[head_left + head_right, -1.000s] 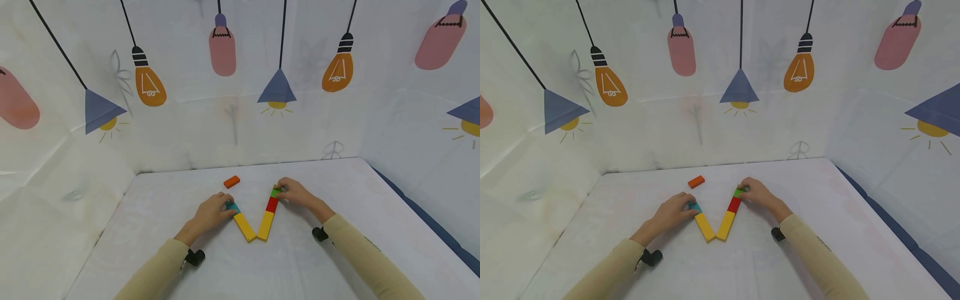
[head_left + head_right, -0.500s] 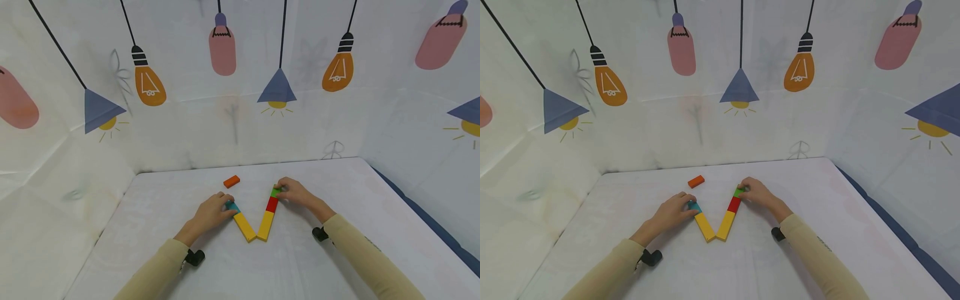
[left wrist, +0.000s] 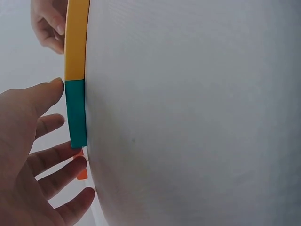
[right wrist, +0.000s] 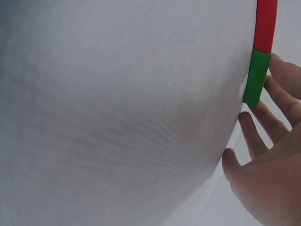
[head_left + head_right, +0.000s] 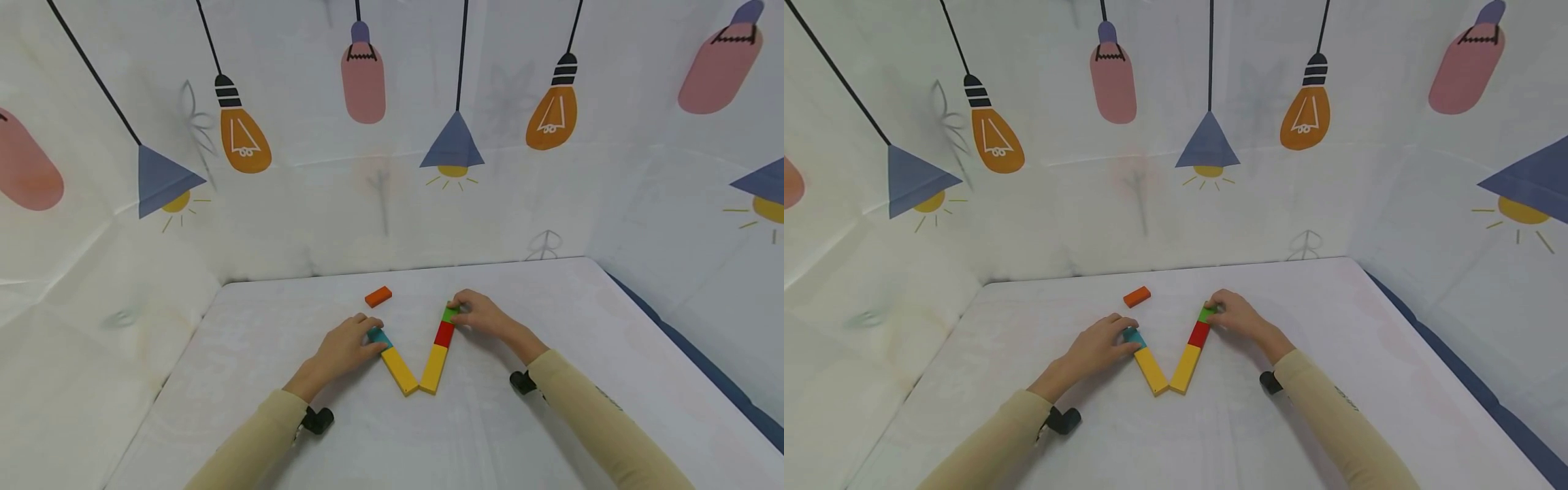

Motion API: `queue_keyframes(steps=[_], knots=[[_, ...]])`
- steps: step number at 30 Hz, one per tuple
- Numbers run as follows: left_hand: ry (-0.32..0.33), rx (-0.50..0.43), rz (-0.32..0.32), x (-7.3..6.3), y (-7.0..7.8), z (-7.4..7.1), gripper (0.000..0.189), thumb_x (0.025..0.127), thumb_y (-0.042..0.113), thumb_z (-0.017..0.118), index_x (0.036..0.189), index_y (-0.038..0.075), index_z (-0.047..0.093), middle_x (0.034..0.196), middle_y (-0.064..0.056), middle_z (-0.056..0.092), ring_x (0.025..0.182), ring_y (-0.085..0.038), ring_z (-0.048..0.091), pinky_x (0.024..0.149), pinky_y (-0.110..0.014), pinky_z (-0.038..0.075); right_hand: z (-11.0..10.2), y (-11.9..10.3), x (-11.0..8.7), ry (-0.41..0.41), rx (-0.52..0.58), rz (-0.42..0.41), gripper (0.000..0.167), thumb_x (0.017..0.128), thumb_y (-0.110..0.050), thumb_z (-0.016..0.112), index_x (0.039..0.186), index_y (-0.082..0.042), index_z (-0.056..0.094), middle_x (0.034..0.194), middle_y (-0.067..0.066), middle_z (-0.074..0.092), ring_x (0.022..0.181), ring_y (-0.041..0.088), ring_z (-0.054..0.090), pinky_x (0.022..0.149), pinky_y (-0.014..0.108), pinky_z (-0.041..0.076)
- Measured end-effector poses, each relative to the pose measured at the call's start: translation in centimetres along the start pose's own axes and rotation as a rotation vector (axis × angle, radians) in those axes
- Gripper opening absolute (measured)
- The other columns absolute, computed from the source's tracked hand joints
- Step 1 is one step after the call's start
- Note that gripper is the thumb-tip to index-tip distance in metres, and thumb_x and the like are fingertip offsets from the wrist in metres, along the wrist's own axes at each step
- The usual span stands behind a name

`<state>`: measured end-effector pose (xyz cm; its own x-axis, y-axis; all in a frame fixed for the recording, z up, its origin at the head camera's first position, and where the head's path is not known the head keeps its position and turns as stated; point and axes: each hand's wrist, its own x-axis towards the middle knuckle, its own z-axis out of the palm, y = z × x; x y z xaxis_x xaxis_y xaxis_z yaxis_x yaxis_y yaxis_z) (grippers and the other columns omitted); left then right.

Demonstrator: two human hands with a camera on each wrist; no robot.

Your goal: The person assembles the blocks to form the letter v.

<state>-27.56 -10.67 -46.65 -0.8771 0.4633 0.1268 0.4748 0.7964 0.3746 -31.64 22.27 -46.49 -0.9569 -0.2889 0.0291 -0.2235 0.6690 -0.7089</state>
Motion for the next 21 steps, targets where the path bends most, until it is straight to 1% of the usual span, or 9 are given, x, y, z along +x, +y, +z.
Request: queue_keyframes(steps=[11,16,19,21], knots=[[-0.011,-0.003,0.003,0.13,-0.27,0.01,0.043,0.094,0.046,0.064,0.129,0.022,0.062,0.122,0.001,0.063,0.104,-0.013,0.059,0.090,-0.036,0.055,-0.03,0.20,0.02,0.002,0.013,-0.012,0.029,0.088,-0.012,0.071,0.116,-0.003,0.066,0.126,0.016,0.062,0.125,0.035,0.051,0.112,0.055,0.038],[-0.036,0.025,-0.011,0.48,-0.46,-0.03,0.044,0.094,0.050,0.063,0.129,0.024,0.062,0.124,0.002,0.063,0.104,-0.012,0.059,0.091,-0.036,0.055,-0.07,0.04,-0.03,0.002,0.011,-0.014,0.029,0.088,-0.011,0.070,0.116,-0.002,0.066,0.125,0.017,0.062,0.123,0.036,0.052,0.112,0.056,0.038],[-0.045,0.014,-0.025,0.65,-0.57,-0.16,0.044,0.094,0.051,0.063,0.129,0.025,0.062,0.124,0.002,0.063,0.104,-0.013,0.059,0.092,-0.037,0.054,-0.03,0.02,-0.05,0.001,0.018,-0.009,0.030,0.088,-0.011,0.070,0.116,-0.002,0.066,0.125,0.017,0.062,0.123,0.035,0.052,0.112,0.056,0.038],[-0.039,0.006,-0.029,0.80,-0.79,-0.19,0.043,0.094,0.050,0.063,0.128,0.024,0.063,0.123,0.003,0.064,0.104,-0.013,0.060,0.092,-0.037,0.054,0.03,0.04,-0.01,0.000,0.022,-0.005,0.030,0.088,-0.011,0.070,0.116,-0.002,0.066,0.125,0.017,0.062,0.123,0.035,0.052,0.112,0.056,0.038]])
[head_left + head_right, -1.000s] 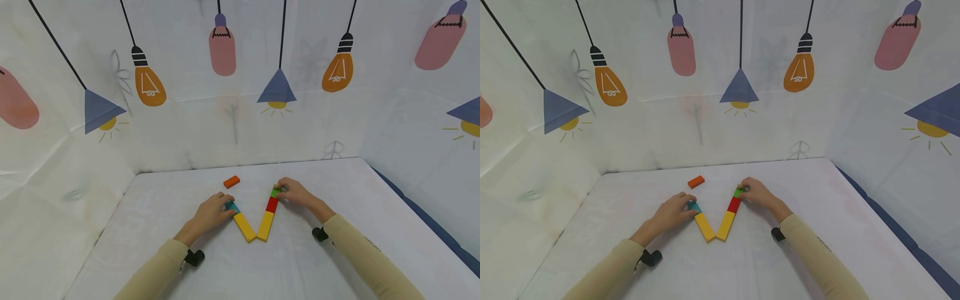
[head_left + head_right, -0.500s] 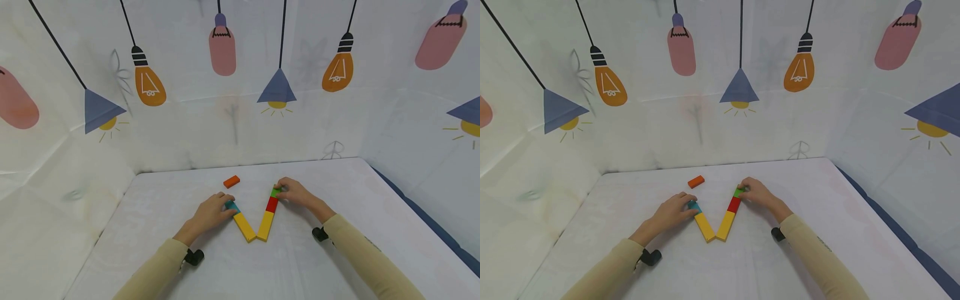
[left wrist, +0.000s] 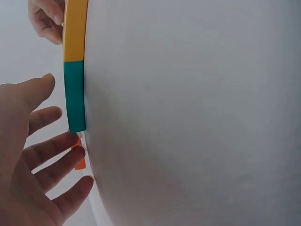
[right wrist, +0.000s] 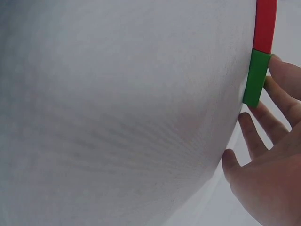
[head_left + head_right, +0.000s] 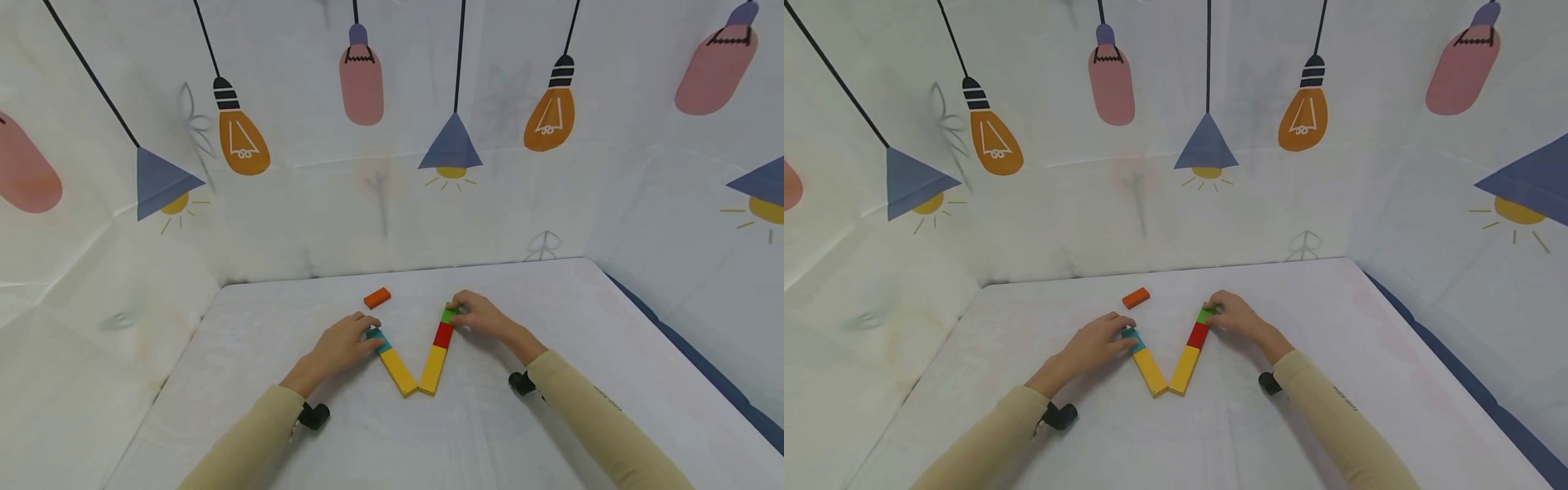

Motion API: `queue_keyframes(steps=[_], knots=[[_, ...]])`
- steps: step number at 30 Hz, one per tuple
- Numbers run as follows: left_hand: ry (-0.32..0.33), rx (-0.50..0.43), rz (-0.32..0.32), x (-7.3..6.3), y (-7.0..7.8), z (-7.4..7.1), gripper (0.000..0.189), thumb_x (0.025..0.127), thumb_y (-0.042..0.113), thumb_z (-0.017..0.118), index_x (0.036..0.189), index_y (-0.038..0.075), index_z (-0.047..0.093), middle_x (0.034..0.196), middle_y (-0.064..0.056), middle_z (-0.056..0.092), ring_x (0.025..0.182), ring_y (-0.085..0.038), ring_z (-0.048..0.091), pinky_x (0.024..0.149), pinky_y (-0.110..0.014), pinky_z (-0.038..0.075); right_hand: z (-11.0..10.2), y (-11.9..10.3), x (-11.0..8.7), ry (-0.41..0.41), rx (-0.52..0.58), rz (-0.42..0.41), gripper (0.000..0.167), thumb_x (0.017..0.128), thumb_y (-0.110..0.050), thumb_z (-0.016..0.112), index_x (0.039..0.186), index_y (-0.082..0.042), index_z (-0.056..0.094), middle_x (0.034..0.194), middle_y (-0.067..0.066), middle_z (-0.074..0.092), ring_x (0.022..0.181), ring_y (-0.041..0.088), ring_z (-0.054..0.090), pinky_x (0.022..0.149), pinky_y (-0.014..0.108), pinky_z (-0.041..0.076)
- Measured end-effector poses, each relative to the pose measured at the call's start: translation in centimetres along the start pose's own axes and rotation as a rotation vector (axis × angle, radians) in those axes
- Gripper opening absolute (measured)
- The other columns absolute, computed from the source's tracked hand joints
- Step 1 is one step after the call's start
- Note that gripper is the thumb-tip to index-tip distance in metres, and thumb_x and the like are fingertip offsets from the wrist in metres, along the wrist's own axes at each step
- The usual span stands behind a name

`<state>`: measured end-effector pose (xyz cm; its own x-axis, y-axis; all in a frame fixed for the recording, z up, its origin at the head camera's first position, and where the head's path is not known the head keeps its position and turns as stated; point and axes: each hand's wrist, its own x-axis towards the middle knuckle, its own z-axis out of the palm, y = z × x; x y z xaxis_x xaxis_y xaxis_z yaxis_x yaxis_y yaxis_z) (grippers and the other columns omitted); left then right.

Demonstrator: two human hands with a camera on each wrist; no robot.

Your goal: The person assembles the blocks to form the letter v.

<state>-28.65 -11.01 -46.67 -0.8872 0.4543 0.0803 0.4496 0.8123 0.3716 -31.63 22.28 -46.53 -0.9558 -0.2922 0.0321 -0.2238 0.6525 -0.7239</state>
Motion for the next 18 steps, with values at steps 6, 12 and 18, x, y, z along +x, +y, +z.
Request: queue_keyframes(steps=[6,12,18], knots=[[0.054,-0.001,-0.019,0.9,-1.1,-0.2,0.033,0.095,0.044,0.063,0.123,0.027,0.066,0.118,0.006,0.065,0.102,-0.012,0.061,0.089,-0.035,0.055,0.2,0.2,0.1,0.001,0.000,-0.006,0.031,0.087,-0.011,0.071,0.116,-0.002,0.066,0.126,0.017,0.061,0.125,0.036,0.051,0.113,0.056,0.037],[0.110,-0.016,-0.043,2.1,-2.3,-0.9,0.028,0.096,0.037,0.064,0.122,0.025,0.066,0.119,0.004,0.065,0.103,-0.016,0.062,0.090,-0.038,0.055,0.1,0.3,0.1,0.012,-0.020,-0.006,0.030,0.087,-0.011,0.071,0.116,-0.003,0.066,0.126,0.016,0.062,0.125,0.036,0.051,0.113,0.056,0.037],[0.131,-0.015,-0.050,3.1,-3.1,-1.3,0.027,0.097,0.032,0.063,0.123,0.025,0.066,0.121,0.002,0.065,0.107,-0.019,0.063,0.091,-0.040,0.055,0.1,0.4,0.2,0.011,-0.018,0.008,0.030,0.087,-0.012,0.072,0.116,-0.005,0.066,0.126,0.015,0.061,0.125,0.034,0.051,0.113,0.055,0.037]])
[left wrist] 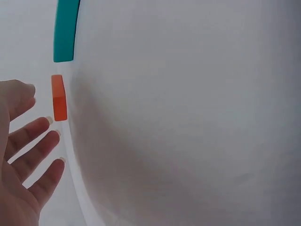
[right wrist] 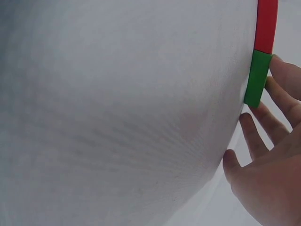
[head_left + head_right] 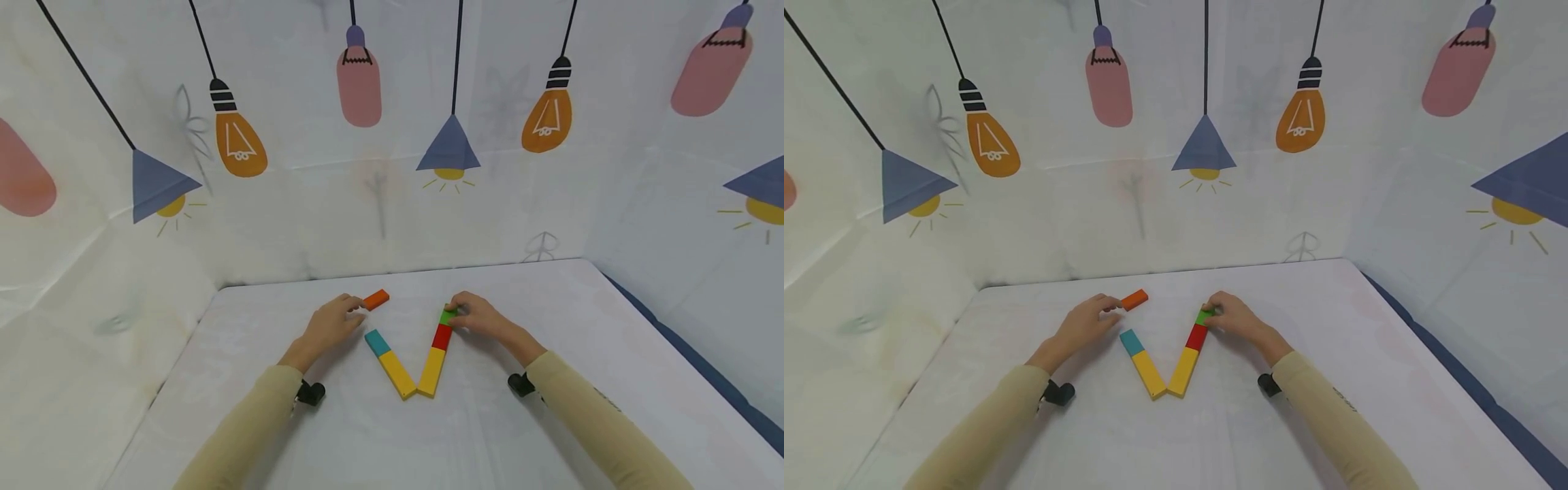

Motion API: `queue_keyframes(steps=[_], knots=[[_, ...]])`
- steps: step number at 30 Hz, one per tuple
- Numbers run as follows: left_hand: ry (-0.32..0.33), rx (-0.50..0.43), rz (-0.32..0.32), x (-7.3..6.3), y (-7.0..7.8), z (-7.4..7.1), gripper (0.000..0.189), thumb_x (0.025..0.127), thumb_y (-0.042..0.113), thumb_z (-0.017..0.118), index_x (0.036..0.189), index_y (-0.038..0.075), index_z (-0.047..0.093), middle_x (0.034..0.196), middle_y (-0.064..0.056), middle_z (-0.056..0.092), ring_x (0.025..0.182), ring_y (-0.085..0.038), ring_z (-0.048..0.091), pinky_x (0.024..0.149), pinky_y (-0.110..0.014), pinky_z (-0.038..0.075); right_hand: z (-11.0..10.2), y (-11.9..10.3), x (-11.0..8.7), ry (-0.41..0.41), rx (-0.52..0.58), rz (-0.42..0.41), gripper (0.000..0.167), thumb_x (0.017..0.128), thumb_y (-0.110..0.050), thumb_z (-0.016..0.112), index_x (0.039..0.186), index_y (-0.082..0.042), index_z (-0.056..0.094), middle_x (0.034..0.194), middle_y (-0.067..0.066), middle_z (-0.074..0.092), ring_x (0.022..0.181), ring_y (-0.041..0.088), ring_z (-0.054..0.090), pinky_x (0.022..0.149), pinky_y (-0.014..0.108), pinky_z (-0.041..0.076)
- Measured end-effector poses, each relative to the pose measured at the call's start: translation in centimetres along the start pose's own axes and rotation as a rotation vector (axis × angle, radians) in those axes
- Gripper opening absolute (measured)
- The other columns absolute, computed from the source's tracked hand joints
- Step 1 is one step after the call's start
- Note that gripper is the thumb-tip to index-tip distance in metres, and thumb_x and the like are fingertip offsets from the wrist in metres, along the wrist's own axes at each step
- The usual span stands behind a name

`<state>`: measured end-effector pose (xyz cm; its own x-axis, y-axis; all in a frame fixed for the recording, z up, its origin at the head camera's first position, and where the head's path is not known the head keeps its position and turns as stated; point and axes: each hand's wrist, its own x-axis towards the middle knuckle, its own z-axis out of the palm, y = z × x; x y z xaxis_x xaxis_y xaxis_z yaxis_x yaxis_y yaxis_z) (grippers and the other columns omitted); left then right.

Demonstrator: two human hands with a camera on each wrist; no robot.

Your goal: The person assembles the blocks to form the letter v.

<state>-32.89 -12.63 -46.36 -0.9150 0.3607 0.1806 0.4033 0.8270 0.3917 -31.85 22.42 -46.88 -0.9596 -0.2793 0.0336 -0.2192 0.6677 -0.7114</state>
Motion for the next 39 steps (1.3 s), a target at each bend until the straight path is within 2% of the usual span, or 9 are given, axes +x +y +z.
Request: queue_keyframes(steps=[7,15,27,39], knots=[[0.009,0.005,0.025,0.9,-0.4,0.0,0.028,0.096,0.028,0.064,0.123,0.023,0.066,0.123,0.001,0.065,0.109,-0.021,0.064,0.092,-0.043,0.055,0.1,0.4,0.2,-0.003,-0.014,0.003,0.031,0.087,-0.014,0.072,0.116,-0.006,0.066,0.125,0.014,0.062,0.123,0.033,0.052,0.113,0.054,0.038],[-0.022,-0.006,0.006,1.8,-0.4,-0.1,0.032,0.095,0.023,0.061,0.127,0.024,0.064,0.128,0.001,0.062,0.114,-0.022,0.061,0.097,-0.044,0.053,0.1,0.5,0.0,0.001,-0.012,-0.005,0.030,0.087,-0.013,0.072,0.116,-0.005,0.067,0.124,0.014,0.063,0.122,0.034,0.053,0.112,0.055,0.038],[-0.045,0.022,0.030,3.2,-0.2,-0.4,0.031,0.093,0.014,0.064,0.123,0.022,0.065,0.134,-0.002,0.060,0.119,-0.025,0.059,0.102,-0.047,0.051,0.1,0.2,0.0,0.002,-0.003,-0.001,0.030,0.086,-0.013,0.072,0.115,-0.006,0.067,0.123,0.013,0.063,0.121,0.032,0.053,0.112,0.055,0.038],[-0.062,-0.015,0.007,4.0,-0.3,-0.6,0.045,0.088,0.004,0.061,0.129,0.021,0.062,0.141,-0.003,0.056,0.129,-0.027,0.054,0.106,-0.050,0.047,0.2,0.0,-0.1,0.005,0.011,-0.004,0.029,0.087,-0.012,0.072,0.114,-0.004,0.066,0.123,0.014,0.063,0.120,0.033,0.053,0.111,0.055,0.039]])
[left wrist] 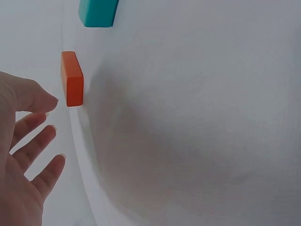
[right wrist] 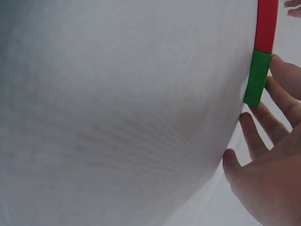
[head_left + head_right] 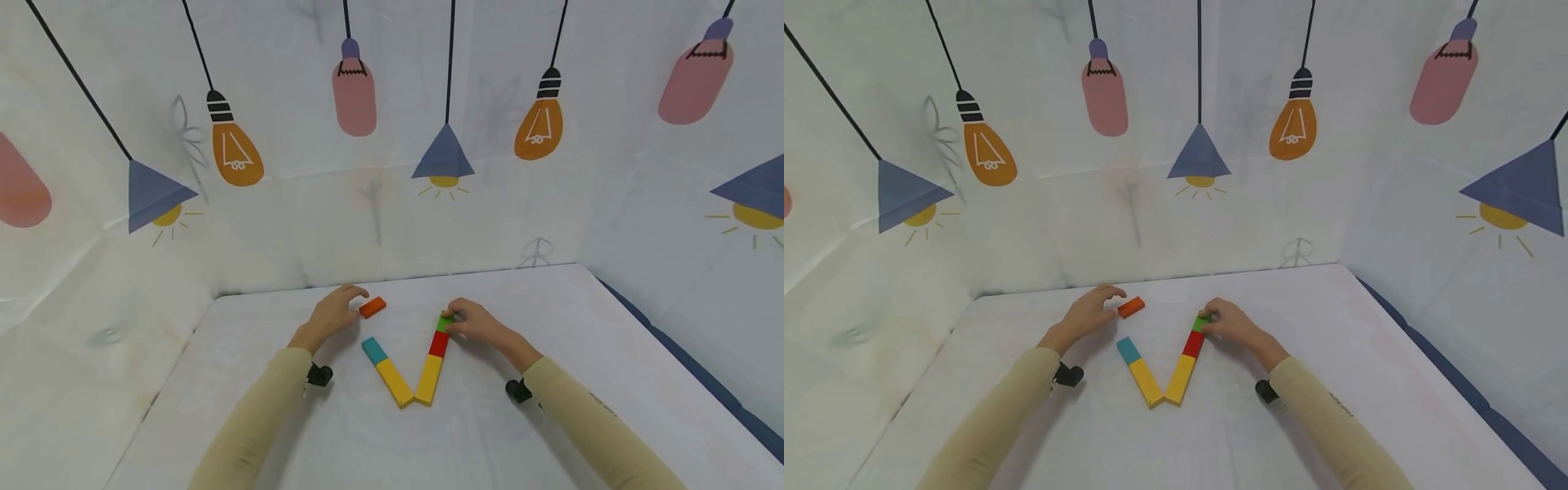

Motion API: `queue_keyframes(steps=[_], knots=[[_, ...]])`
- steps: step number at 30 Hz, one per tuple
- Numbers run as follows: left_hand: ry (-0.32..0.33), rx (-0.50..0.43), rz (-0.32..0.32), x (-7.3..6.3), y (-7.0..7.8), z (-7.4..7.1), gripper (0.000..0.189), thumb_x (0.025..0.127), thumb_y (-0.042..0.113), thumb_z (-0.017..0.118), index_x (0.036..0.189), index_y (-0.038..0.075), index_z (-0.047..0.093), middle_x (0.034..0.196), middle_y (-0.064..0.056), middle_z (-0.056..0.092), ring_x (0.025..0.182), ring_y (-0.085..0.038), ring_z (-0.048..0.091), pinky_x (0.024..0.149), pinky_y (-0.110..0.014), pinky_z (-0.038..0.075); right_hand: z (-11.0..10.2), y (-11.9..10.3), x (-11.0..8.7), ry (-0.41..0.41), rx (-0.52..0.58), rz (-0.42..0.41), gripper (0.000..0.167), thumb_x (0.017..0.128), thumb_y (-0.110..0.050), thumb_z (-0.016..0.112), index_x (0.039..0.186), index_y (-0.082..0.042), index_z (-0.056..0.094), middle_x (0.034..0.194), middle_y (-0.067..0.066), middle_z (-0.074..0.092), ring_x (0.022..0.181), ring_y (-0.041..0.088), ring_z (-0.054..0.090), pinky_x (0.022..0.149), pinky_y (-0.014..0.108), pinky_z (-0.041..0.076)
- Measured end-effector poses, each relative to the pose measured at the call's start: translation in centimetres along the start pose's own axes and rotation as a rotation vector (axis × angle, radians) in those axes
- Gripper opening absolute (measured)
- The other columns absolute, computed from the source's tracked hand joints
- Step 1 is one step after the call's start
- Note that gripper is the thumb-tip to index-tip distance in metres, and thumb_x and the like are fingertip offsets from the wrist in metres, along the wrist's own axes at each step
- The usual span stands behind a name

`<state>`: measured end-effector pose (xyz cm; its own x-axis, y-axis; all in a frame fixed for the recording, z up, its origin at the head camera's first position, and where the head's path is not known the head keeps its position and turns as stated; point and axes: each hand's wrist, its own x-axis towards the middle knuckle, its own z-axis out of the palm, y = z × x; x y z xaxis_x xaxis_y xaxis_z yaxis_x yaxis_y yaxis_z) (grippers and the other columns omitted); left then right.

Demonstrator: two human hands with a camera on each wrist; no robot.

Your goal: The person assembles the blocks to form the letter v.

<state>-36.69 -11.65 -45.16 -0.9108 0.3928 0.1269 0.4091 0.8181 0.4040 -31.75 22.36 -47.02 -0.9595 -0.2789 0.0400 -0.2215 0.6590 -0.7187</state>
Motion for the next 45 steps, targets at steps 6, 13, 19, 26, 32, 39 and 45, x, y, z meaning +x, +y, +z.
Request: queue_keyframes(steps=[6,13,19,26,32,39,45], knots=[[-0.049,-0.029,0.015,0.3,-0.1,0.2,0.050,0.088,0.000,0.054,0.132,0.023,0.060,0.145,-0.003,0.053,0.132,-0.027,0.051,0.108,-0.052,0.045,0.3,0.1,-0.1,0.002,-0.019,0.010,0.029,0.087,-0.011,0.071,0.115,-0.005,0.066,0.122,0.013,0.063,0.119,0.032,0.054,0.111,0.054,0.040],[-0.121,-0.069,0.013,0.8,0.2,0.7,0.062,0.084,-0.006,0.049,0.138,0.024,0.054,0.148,0.000,0.051,0.137,-0.026,0.046,0.114,-0.050,0.039,0.2,-0.1,-0.1,0.001,-0.016,0.037,0.029,0.087,-0.011,0.071,0.115,-0.007,0.066,0.125,0.012,0.062,0.121,0.031,0.053,0.112,0.052,0.039],[-0.159,-0.092,0.039,1.5,0.8,1.0,0.064,0.083,-0.005,0.050,0.140,0.026,0.052,0.150,0.003,0.049,0.136,-0.023,0.046,0.115,-0.048,0.038,0.1,0.1,-0.2,0.011,-0.006,0.009,0.029,0.088,-0.011,0.072,0.115,-0.004,0.066,0.124,0.014,0.062,0.120,0.032,0.053,0.111,0.054,0.040],[-0.184,-0.047,0.082,2.0,1.4,1.2,0.062,0.085,-0.007,0.050,0.139,0.023,0.054,0.149,0.000,0.051,0.139,-0.023,0.044,0.118,-0.046,0.035,0.2,0.2,0.0,0.008,-0.019,-0.028,0.028,0.085,-0.011,0.073,0.112,-0.004,0.067,0.120,0.013,0.064,0.117,0.030,0.056,0.108,0.053,0.042],[-0.210,-0.023,0.126,2.3,1.8,1.4,0.059,0.085,-0.008,0.052,0.137,0.020,0.056,0.148,-0.001,0.051,0.138,-0.024,0.045,0.118,-0.045,0.034,0.1,0.0,-0.1,0.005,-0.018,-0.015,0.027,0.086,-0.010,0.072,0.111,-0.004,0.067,0.119,0.012,0.064,0.116,0.029,0.056,0.108,0.052,0.042],[-0.241,-0.037,0.087,2.4,2.1,1.7,0.054,0.088,-0.007,0.051,0.133,0.021,0.058,0.145,-0.001,0.054,0.131,-0.023,0.048,0.116,-0.046,0.036,0.2,0.1,0.0,0.003,-0.006,-0.024,0.028,0.085,-0.010,0.073,0.112,-0.004,0.067,0.119,0.012,0.064,0.118,0.030,0.056,0.109,0.052,0.042],[-0.245,-0.043,0.081,2.6,2.0,2.1,0.054,0.088,-0.007,0.050,0.133,0.022,0.058,0.144,-0.001,0.054,0.128,-0.023,0.049,0.115,-0.046,0.038,0.1,0.0,-0.1,0.006,-0.008,-0.040,0.028,0.086,-0.010,0.073,0.112,-0.003,0.067,0.119,0.013,0.064,0.116,0.030,0.056,0.108,0.052,0.043]])
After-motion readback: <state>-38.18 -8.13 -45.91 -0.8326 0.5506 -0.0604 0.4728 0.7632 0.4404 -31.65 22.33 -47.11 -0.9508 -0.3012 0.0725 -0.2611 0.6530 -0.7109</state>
